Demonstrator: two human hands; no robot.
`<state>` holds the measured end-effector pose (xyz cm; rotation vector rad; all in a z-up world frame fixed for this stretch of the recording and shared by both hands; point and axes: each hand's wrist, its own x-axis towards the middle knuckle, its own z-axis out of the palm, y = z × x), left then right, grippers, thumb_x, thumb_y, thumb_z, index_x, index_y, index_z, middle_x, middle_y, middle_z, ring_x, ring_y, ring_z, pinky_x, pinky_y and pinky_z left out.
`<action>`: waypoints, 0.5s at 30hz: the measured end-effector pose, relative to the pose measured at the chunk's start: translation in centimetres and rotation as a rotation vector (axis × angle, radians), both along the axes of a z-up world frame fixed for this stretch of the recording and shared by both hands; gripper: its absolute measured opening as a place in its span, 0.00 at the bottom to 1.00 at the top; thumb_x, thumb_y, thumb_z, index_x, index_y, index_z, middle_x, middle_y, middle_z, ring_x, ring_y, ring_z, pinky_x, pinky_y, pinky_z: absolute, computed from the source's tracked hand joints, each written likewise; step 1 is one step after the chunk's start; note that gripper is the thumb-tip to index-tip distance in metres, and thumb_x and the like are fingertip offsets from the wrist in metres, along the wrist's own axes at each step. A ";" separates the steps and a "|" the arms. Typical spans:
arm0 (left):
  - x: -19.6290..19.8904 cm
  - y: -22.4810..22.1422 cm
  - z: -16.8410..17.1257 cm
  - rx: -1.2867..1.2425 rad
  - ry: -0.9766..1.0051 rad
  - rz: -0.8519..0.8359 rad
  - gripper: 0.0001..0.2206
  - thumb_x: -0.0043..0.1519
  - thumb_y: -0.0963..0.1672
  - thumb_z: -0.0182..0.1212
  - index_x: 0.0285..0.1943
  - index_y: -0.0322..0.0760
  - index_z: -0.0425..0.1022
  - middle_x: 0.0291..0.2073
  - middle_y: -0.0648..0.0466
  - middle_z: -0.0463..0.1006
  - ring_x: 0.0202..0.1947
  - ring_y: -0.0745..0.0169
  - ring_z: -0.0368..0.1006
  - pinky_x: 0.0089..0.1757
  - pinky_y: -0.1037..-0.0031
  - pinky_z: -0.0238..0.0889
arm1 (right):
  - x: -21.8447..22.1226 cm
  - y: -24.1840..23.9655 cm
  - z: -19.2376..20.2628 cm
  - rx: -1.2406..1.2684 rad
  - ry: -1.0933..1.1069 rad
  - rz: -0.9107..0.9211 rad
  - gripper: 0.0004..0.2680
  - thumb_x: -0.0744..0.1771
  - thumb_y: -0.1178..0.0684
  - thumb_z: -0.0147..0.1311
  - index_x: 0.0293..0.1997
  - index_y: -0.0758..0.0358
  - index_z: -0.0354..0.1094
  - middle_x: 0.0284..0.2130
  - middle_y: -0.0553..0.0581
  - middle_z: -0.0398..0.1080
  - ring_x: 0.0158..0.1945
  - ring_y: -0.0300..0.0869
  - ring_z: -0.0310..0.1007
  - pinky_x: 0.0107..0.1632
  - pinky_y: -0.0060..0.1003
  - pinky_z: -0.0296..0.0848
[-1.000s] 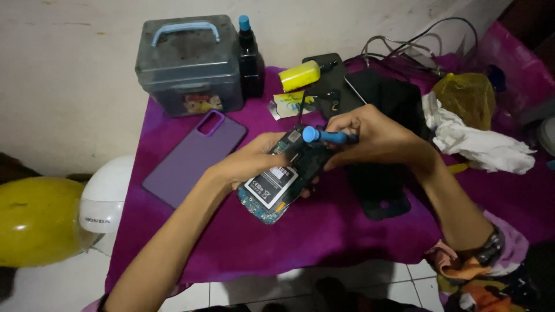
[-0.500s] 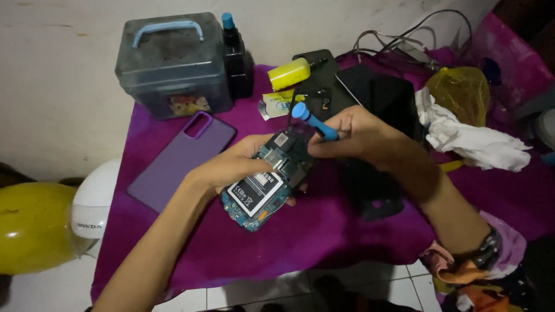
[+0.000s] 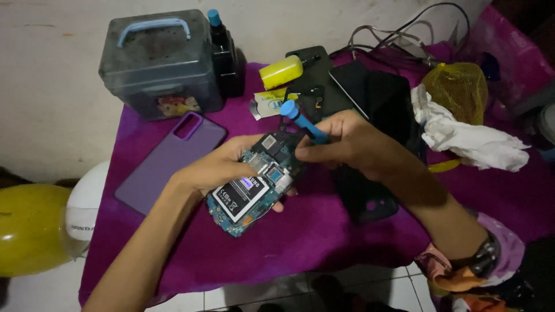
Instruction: Using a precision screwdriver to remove screws and pry apart the internal frame of a smartphone for repair.
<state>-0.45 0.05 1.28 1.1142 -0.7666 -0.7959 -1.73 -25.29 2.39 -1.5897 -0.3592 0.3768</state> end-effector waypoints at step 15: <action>4.0 1.6 -4.4 0.085 -0.172 0.156 0.25 0.54 0.33 0.55 0.64 0.24 0.70 0.45 0.43 0.81 0.36 0.56 0.80 0.34 0.64 0.78 | -2.1 1.1 1.9 -0.457 -0.783 0.040 0.08 0.58 0.60 0.68 0.36 0.59 0.76 0.45 0.60 0.72 0.45 0.54 0.77 0.49 0.52 0.73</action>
